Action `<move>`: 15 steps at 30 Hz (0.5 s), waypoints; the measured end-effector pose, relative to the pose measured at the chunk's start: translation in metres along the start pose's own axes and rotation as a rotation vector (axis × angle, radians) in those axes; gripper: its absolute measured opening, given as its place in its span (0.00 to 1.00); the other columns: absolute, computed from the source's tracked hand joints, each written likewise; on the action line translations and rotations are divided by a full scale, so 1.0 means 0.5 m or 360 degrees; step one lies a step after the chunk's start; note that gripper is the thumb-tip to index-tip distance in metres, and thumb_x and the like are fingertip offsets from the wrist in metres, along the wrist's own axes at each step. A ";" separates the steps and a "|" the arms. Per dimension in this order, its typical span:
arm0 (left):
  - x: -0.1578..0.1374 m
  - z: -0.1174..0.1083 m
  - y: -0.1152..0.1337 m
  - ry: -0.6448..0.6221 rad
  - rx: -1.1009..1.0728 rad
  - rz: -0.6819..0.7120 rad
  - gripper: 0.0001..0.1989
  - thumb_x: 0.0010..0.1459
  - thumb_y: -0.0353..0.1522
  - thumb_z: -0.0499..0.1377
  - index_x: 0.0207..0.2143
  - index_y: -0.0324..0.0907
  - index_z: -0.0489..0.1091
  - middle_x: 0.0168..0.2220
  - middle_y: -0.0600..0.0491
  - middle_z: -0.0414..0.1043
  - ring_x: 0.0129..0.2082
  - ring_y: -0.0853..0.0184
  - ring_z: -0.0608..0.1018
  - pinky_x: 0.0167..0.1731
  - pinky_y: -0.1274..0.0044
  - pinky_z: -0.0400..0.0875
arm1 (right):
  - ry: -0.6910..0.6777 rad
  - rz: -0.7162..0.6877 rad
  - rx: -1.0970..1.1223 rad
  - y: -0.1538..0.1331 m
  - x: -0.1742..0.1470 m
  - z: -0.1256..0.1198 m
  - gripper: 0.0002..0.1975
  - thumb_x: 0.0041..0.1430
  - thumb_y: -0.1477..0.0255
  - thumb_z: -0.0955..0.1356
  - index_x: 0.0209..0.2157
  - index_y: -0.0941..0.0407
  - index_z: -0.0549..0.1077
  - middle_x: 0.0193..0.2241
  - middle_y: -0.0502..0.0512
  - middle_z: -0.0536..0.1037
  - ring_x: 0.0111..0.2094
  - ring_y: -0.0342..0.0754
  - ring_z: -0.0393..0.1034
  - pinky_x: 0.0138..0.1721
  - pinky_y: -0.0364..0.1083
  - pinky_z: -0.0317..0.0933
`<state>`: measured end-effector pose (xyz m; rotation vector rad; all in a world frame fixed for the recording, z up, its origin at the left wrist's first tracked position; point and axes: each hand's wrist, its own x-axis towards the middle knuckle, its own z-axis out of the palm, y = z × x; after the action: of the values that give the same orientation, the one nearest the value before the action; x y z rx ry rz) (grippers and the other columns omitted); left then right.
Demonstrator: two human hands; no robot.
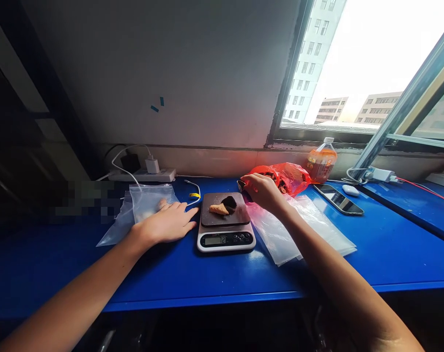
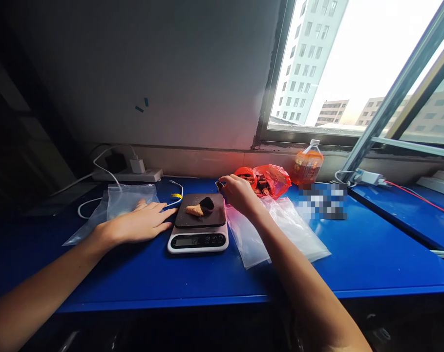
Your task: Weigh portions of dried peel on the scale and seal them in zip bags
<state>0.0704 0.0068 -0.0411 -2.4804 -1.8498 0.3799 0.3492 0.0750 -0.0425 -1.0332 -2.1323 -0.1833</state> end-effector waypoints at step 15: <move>0.000 -0.007 0.005 -0.0043 0.0042 0.0004 0.28 0.66 0.39 0.45 0.65 0.42 0.59 0.63 0.37 0.63 0.63 0.48 0.65 0.62 0.51 0.48 | -0.0120 -0.0008 0.0115 -0.009 -0.004 0.044 0.11 0.55 0.81 0.68 0.35 0.56 0.82 0.33 0.56 0.77 0.30 0.44 0.71 0.35 0.42 0.64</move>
<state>0.0733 0.0064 -0.0379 -2.4728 -1.8390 0.4373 0.3343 0.0799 -0.0585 -1.0072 -2.1926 -0.0699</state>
